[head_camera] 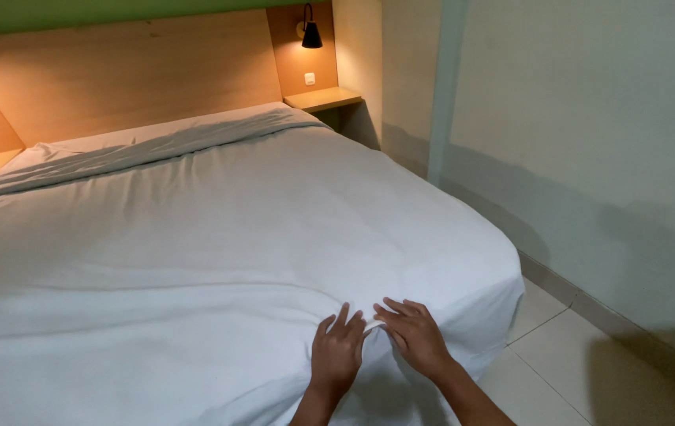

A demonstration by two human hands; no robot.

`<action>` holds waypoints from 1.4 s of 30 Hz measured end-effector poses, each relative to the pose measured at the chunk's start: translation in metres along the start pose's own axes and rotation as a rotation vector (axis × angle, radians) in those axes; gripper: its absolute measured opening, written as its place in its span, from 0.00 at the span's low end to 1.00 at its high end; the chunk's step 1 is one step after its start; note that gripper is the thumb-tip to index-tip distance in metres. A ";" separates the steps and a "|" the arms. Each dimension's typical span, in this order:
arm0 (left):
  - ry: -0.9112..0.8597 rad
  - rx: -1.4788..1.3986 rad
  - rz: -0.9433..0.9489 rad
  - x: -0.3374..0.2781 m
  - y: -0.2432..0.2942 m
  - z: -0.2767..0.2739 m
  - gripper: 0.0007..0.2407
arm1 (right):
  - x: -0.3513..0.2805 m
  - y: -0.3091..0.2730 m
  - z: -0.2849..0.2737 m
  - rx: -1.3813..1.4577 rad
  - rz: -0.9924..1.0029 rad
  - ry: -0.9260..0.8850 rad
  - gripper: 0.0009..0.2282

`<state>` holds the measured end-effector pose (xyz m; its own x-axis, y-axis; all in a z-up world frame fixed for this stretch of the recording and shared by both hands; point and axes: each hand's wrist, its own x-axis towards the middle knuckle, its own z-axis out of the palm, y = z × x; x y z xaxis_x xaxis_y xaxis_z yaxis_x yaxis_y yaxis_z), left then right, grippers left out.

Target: The person smooths and tucks a white bedsheet over a mattress in a bedroom. They pull the sheet taut across the surface and tuck the edges under the mattress at the corners and sides.

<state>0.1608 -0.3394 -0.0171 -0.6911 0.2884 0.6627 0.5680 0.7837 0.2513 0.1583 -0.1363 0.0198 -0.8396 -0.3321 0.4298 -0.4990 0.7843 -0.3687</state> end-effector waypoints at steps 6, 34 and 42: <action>-0.134 -0.069 0.068 -0.014 -0.009 -0.019 0.10 | -0.008 -0.015 -0.001 -0.096 0.027 -0.107 0.14; -0.107 0.303 0.040 -0.096 -0.116 -0.134 0.20 | 0.060 -0.096 0.067 -0.289 -0.349 -0.243 0.39; -0.003 -0.096 -0.127 -0.113 -0.100 -0.120 0.12 | 0.073 -0.054 0.093 -0.104 -0.321 -0.178 0.43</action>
<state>0.2360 -0.5161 -0.0326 -0.7612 0.1925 0.6192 0.5163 0.7577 0.3991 0.1045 -0.2516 -0.0054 -0.6731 -0.6479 0.3567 -0.7255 0.6719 -0.1486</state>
